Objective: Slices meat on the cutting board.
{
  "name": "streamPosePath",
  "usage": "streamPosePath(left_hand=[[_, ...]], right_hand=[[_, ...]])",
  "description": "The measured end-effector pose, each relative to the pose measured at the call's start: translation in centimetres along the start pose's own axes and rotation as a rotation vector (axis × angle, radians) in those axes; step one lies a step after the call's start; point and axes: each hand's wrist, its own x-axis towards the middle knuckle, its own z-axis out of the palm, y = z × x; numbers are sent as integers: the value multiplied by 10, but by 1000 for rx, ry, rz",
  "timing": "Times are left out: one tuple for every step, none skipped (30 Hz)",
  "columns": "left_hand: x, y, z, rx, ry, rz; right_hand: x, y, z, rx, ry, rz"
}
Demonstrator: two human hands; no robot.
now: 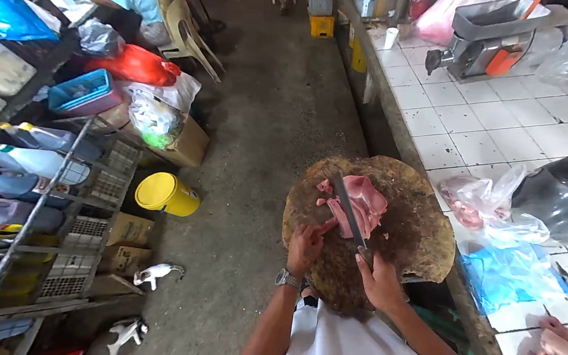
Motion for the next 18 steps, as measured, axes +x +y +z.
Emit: streamPosePath(left_hand=[[-3, -3, 5, -2, 55, 35], [-4, -4, 8, 3, 93, 55], [-3, -4, 9, 8, 111, 61], [-2, -4, 10, 20, 115, 59], [-2, -3, 10, 36, 104, 49], [-2, -3, 11, 46, 86, 32], [-3, -3, 12, 53, 77, 27], [-1, -4, 12, 56, 86, 39], [0, -5, 12, 48, 103, 57], [-2, -7, 13, 36, 116, 71], [-5, -8, 13, 18, 117, 77], [-5, -8, 12, 1, 117, 77], [-5, -7, 12, -7, 123, 80], [-7, -7, 13, -4, 131, 83], [-8, -7, 12, 9, 135, 81], [-9, -6, 11, 19, 129, 67], [-9, -6, 11, 29, 124, 60], [-7, -6, 10, 32, 121, 60]], right_hand=[[-1, -1, 3, 26, 74, -82], [-2, 2, 8, 22, 106, -127], [-3, 9, 14, -21, 87, -123], [-4, 16, 17, -95, -23, -43], [0, 21, 16, -163, -206, 94], [6, 28, 16, -188, -344, 201], [10, 32, 16, -176, -387, 242], [12, 30, 13, -142, -364, 237], [11, 24, 9, -102, -297, 197], [4, 18, 9, -61, -207, 133], [-3, 14, 11, -17, -107, 51], [-5, 13, 15, 8, -22, -32], [-6, 14, 18, -1, -9, -65], [-7, 17, 20, -56, -92, -17], [-3, 18, 20, -132, -250, 92], [3, 18, 20, -184, -383, 195], [7, 16, 20, -209, -432, 239], [10, 10, 16, -200, -422, 237]])
